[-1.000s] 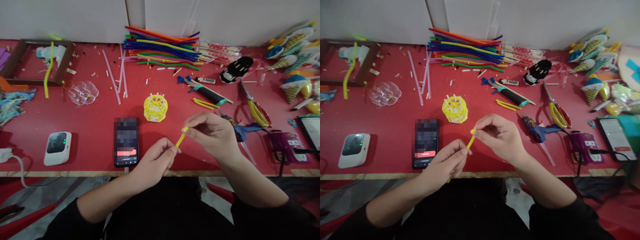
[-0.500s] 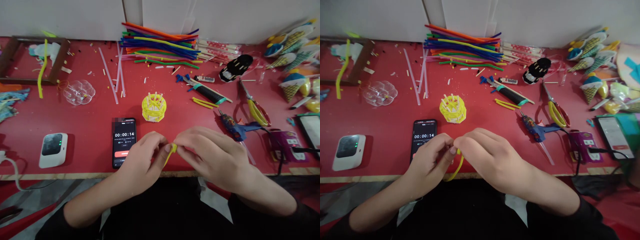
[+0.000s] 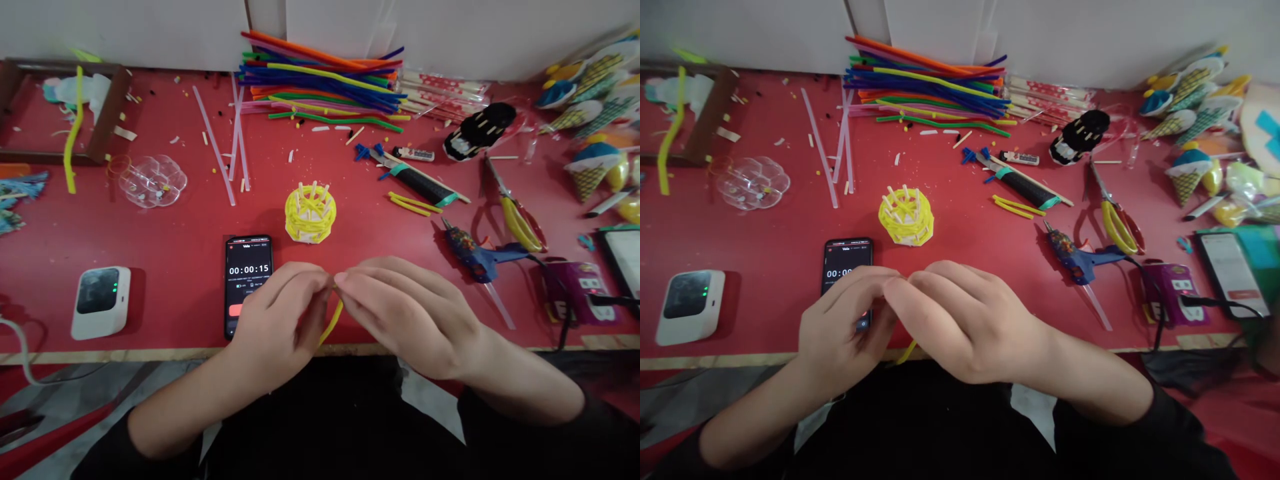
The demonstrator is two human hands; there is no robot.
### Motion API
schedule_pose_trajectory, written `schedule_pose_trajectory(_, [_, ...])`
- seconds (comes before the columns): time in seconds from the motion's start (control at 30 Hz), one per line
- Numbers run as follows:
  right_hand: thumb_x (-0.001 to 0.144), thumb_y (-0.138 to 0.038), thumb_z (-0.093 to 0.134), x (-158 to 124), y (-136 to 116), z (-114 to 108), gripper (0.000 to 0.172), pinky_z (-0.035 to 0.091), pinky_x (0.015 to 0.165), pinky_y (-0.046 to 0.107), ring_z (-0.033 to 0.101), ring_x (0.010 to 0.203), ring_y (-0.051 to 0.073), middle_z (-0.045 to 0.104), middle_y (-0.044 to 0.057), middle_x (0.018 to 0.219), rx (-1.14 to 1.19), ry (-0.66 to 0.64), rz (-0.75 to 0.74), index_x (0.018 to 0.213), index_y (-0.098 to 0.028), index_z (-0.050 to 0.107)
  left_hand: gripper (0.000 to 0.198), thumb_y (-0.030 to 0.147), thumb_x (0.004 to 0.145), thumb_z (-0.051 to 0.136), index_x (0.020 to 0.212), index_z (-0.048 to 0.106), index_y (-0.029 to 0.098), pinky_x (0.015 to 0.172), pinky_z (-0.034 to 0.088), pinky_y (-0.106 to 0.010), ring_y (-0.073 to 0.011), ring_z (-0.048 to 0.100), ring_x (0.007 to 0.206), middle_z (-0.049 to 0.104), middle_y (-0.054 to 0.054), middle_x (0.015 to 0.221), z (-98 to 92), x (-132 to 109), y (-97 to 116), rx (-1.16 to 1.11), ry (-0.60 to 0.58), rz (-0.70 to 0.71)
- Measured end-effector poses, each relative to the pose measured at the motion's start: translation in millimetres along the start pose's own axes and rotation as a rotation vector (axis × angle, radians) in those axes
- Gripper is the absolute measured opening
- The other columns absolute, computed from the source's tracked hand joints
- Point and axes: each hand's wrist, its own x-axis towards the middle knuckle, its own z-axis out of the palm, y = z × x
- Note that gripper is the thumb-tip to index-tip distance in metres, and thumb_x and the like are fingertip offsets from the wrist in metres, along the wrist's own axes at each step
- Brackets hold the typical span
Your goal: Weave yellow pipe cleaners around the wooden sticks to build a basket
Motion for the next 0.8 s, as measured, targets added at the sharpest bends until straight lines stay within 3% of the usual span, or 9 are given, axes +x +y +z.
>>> schedule_pose_trajectory(0.13, [0.096,-0.013,0.064,-11.0,6.9,10.9,0.034,0.067,0.085,0.037,0.076,0.095,0.023,0.08,0.008,0.109,0.089,-0.018,0.116,0.129,-0.023,0.064,0.014,0.01,0.099,0.056,0.104,0.063,0.021,0.087,0.058,-0.029,-0.0186,0.073,0.093,0.077,-0.005,0.099,-2.2,-1.2,-6.9,0.064,-0.015,0.012])
schedule_pose_trajectory(0.2, [0.097,-0.011,0.06,-13.8,13.8,11.9,0.031,0.067,0.087,0.036,0.077,0.096,0.023,0.079,0.008,0.108,0.069,-0.031,0.15,0.125,-0.023,0.066,0.016,0.015,0.098,0.058,0.113,0.065,0.018,0.099,0.056,-0.04,-0.0262,0.072,0.107,0.076,-0.012,0.113,-3.2,-3.6,-14.8,0.199,-0.033,-0.009])
schedule_pose_trajectory(0.27, [0.098,-0.008,0.056,-14.8,22.8,9.4,0.029,0.066,0.086,0.036,0.077,0.095,0.022,0.079,0.008,0.103,0.005,-0.04,0.166,0.12,-0.024,0.067,0.038,0.025,0.096,0.064,0.13,0.06,0.008,0.111,0.047,-0.057,-0.041,0.063,0.128,0.066,-0.028,0.135,-3.3,-7.5,-24.8,0.432,-0.033,-0.085])
schedule_pose_trajectory(0.37, [0.098,-0.006,0.054,-15.7,36.8,4.2,0.032,0.064,0.084,0.035,0.076,0.094,0.022,0.077,0.007,0.102,-0.047,-0.062,0.167,0.12,-0.026,0.065,0.084,0.044,0.09,0.071,0.152,0.041,-0.005,0.109,0.041,-0.073,-0.0595,0.048,0.139,0.045,-0.043,0.15,-2.0,-12.2,-38.0,0.678,-0.099,-0.277])
schedule_pose_trajectory(0.5, [0.099,-0.005,0.056,-15.7,49.6,4.2,0.028,0.063,0.087,0.032,0.075,0.098,0.02,0.077,0.007,0.103,-0.063,-0.087,0.07,0.12,-0.02,0.064,0.075,0.034,0.095,0.062,0.162,0.038,0.008,0.101,0.052,-0.066,-0.0575,0.05,0.136,0.041,-0.038,0.158,0.4,-6.8,-43.0,0.802,-0.264,-0.423])
schedule_pose_trajectory(0.67, [0.099,-0.006,0.056,-12.9,55.6,10.1,0.026,0.062,0.089,0.03,0.075,0.1,0.019,0.077,0.007,0.102,-0.039,-0.06,0.067,0.119,-0.021,0.065,0.069,0.026,0.095,0.058,0.161,0.044,0.019,0.088,0.059,-0.059,-0.0539,0.058,0.125,0.045,-0.031,0.156,0.9,7.5,-40.8,0.863,-0.278,-0.471])
schedule_pose_trajectory(0.8, [0.098,-0.006,0.057,-12.4,54.1,14.0,0.029,0.063,0.085,0.03,0.076,0.095,0.018,0.078,0.005,0.102,0.013,-0.01,0.1,0.119,-0.024,0.066,0.069,0.023,0.094,0.058,0.161,0.044,0.033,0.08,0.06,-0.059,-0.0539,0.06,0.123,0.036,-0.027,0.163,0.7,10.8,-40.1,0.879,-0.304,-0.431])
